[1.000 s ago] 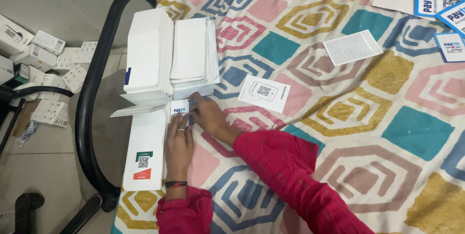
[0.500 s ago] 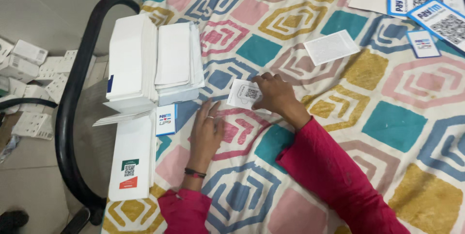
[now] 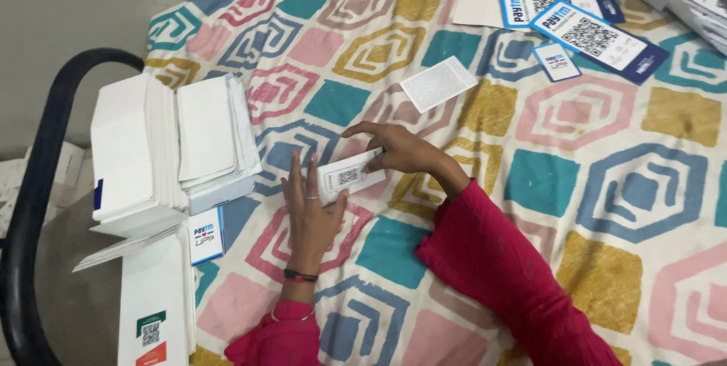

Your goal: The person assembles small paper kits by inserting folded instruction sheets and QR code cards into white paper envelopes. The person handles the envelopes, inserts the contents, and stacks the completed kits on a patterned bedsheet.

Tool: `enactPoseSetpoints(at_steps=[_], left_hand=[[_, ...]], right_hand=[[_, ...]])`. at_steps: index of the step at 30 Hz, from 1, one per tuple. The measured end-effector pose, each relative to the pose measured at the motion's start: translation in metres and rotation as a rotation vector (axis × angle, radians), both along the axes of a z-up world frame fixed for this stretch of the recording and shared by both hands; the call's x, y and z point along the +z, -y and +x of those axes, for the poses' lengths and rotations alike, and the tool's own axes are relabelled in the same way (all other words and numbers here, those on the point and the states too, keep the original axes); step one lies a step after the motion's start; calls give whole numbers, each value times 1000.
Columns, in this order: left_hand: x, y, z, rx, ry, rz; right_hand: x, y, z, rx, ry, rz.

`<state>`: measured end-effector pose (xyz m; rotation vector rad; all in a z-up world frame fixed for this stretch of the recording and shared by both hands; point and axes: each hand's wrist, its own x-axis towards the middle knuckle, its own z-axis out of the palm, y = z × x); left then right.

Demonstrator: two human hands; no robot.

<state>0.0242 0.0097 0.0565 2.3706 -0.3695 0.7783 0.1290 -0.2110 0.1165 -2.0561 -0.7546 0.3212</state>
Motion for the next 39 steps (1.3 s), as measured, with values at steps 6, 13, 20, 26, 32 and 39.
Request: enactPoseSetpoints(at_steps=[6, 13, 20, 26, 32, 39], left_hand=[[-14, -7, 5, 33, -312, -657], [-39, -20, 8, 123, -477, -953], [-36, -16, 10, 71, -452, -744], [-21, -13, 0, 14, -153, -477], [-8, -1, 2, 55, 71, 297], [-8, 0, -2, 15, 30, 300]], right_hand=[[-5, 3, 6, -56, -191, 319], [-56, 10, 24, -1, -284, 215], [-68, 17, 21, -124, -268, 239], [-59, 17, 20, -66, -337, 343], [-55, 16, 19, -84, -356, 358], [-63, 18, 22, -51, -426, 320]])
